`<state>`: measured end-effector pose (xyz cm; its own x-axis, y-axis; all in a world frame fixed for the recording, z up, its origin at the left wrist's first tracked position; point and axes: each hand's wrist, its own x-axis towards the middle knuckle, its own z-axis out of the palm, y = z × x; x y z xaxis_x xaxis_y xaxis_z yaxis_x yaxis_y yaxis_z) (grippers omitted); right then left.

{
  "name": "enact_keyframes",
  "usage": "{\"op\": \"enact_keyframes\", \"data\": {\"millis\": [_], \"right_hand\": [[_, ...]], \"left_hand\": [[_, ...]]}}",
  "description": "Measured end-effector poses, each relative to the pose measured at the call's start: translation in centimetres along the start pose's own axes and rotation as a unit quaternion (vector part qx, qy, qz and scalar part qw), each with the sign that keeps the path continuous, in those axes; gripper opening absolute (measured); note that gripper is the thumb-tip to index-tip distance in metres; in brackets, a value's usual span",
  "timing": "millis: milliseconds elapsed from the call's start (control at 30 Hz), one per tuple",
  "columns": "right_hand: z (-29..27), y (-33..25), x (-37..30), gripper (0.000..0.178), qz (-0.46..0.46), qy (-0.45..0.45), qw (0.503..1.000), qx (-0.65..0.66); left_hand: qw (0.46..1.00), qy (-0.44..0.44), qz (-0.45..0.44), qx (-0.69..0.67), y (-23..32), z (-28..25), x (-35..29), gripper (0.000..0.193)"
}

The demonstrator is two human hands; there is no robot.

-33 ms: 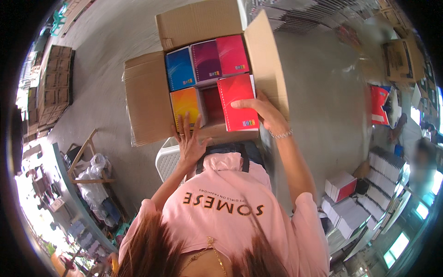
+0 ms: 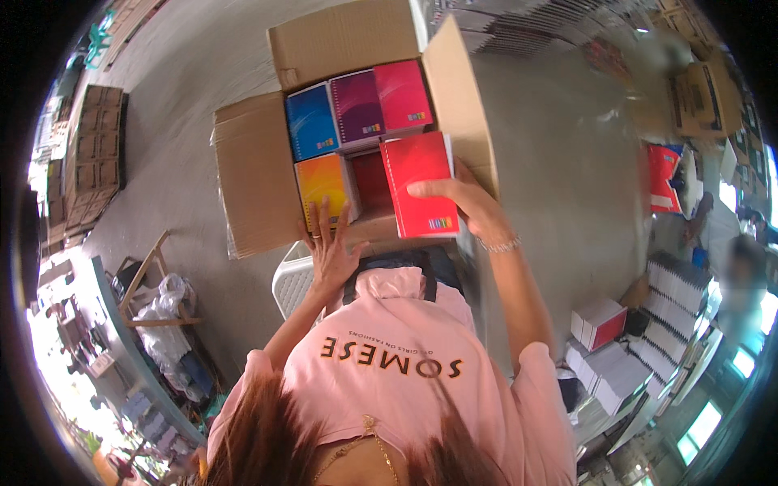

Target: The person uses a utility knife to open a cardboard box and then removes notebooks, placing them into stacks on a table.

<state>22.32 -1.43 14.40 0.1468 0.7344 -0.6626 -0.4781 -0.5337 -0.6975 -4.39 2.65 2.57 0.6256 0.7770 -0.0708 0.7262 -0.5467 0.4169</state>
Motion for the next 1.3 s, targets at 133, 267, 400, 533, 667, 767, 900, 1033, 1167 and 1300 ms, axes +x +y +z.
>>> {"op": "enact_keyframes", "data": {"millis": [133, 267, 400, 533, 667, 767, 900, 1033, 1167, 1300], "right_hand": [[-1.5, 0.3, -9.8, 0.083, -0.034, 0.093, 0.995, -0.03], [-3.1, 1.6, -16.6, 0.095, -0.053, 0.217, 0.972, -0.067], [-9.5, 8.8, -18.2, 0.097, -0.094, 0.403, 0.879, -0.237], [-11.7, 13.4, -18.1, 0.102, 0.002, 0.542, 0.739, -0.4], [-13.3, 19.0, -15.7, 0.111, 0.008, 0.581, 0.675, -0.455], [-13.1, 19.9, -14.7, 0.113, 0.007, 0.599, 0.649, -0.469], [-11.8, 20.2, -14.5, 0.105, -0.002, 0.586, 0.664, -0.464], [-12.0, 19.7, -14.9, 0.099, -0.049, 0.595, 0.663, -0.452], [-11.1, 18.5, -17.5, 0.097, -0.064, 0.607, 0.665, -0.431], [-11.9, 20.6, -18.5, 0.098, -0.054, 0.602, 0.677, -0.42]], "left_hand": [[0.999, 0.022, 0.028, 0.002, 0.4, -0.4, 0.3, 0.092], [0.995, 0.066, 0.063, -0.039, 0.7, -0.3, 0.4, 0.083], [0.986, 0.102, 0.12, -0.045, 1.7, -0.8, 1.1, 0.074], [0.972, 0.124, 0.188, -0.071, 2.7, -1.6, 1.3, 0.061], [0.958, 0.101, 0.247, -0.104, 4.0, -1.6, 1.7, 0.054], [0.938, 0.109, 0.298, -0.137, 5.8, -1.5, 1.9, 0.049], [0.914, 0.018, 0.353, -0.201, 9.1, -0.7, 1.9, 0.047], [0.886, -0.118, 0.348, -0.283, 13.9, 1.4, 1.3, 0.048], [0.862, -0.17, 0.356, -0.319, 17.7, 2.7, 0.8, 0.052], [0.861, -0.161, 0.393, -0.28, 20.3, 4.6, 0.5, 0.059]]}}
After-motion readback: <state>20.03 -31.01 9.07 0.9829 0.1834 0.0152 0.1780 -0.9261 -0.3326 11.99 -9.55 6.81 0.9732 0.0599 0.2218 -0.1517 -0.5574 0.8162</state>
